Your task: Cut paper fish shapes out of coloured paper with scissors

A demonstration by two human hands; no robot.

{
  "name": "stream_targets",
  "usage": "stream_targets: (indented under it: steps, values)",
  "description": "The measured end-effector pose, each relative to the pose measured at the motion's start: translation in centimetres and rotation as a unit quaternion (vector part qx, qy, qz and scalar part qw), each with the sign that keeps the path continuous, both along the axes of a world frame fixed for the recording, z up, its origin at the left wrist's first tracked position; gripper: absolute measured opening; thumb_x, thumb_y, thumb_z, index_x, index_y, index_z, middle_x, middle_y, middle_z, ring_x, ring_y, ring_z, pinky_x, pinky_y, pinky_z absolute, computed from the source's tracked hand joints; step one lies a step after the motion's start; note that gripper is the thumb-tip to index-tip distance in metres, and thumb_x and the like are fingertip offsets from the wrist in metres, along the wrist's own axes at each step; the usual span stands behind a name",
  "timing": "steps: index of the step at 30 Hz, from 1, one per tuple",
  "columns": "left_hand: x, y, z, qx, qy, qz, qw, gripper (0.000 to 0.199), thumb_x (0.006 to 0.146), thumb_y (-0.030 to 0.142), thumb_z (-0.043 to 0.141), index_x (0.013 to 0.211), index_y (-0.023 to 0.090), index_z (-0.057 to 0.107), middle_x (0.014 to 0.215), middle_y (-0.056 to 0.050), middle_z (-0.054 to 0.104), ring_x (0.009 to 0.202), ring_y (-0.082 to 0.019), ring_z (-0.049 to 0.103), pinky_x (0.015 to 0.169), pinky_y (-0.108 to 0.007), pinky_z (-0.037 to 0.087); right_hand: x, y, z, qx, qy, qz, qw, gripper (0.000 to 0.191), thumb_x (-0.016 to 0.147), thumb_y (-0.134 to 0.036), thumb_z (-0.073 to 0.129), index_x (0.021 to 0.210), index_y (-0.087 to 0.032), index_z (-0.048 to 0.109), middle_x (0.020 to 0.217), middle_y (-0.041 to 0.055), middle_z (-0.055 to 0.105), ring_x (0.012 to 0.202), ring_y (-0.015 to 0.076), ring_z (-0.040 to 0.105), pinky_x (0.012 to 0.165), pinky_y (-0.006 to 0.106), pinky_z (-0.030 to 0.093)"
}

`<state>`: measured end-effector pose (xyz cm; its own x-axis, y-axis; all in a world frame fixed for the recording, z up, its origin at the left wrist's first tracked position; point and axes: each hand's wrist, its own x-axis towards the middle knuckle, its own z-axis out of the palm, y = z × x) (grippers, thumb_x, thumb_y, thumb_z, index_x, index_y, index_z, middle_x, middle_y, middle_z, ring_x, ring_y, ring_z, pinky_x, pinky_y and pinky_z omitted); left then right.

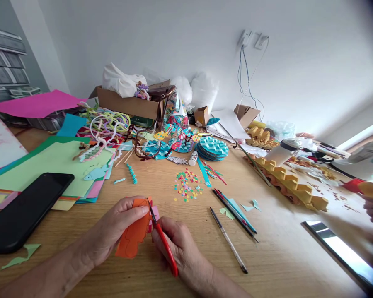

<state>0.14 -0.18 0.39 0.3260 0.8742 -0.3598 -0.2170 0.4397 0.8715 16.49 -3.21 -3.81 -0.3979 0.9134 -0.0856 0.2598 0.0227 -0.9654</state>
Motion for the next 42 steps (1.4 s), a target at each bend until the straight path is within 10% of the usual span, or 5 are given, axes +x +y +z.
stream_targets:
  steps: [13,21,42]
  values:
    - [-1.6,2.2,-0.5,0.018,-0.011,0.143,0.989,0.020,0.056,0.029,0.080,0.061,0.019,0.063,0.053,0.006,0.063,0.048,-0.009,0.053,0.045,-0.016,0.043,0.4,1.1,1.9,-0.045,0.117,-0.127,0.984,0.040,0.084,-0.055,0.044,0.068,-0.019,0.041,0.050,-0.0068,0.040,0.040,0.0060,0.036,0.038,0.017,0.028]
    - [-2.7,3.4,-0.7,0.061,0.043,0.095,0.993,0.019,0.062,0.032,0.077,0.065,0.018,0.066,0.059,0.003,0.066,0.053,-0.012,0.057,0.051,-0.020,0.046,1.8,3.0,0.9,0.084,-0.116,-0.165,0.976,0.014,0.068,-0.012,0.054,0.078,-0.020,0.047,0.059,-0.0057,0.047,0.051,0.0097,0.041,0.048,0.020,0.029]
    - [-1.6,2.6,-2.1,0.043,0.039,0.097,0.994,0.009,0.065,0.026,0.074,0.061,0.022,0.066,0.055,0.000,0.065,0.048,-0.017,0.057,0.045,-0.025,0.043,-0.4,6.5,0.2,0.151,-0.189,-0.186,0.952,0.018,0.064,-0.006,0.056,0.064,-0.022,0.047,0.058,-0.0028,0.050,0.053,0.0119,0.042,0.050,0.023,0.029]
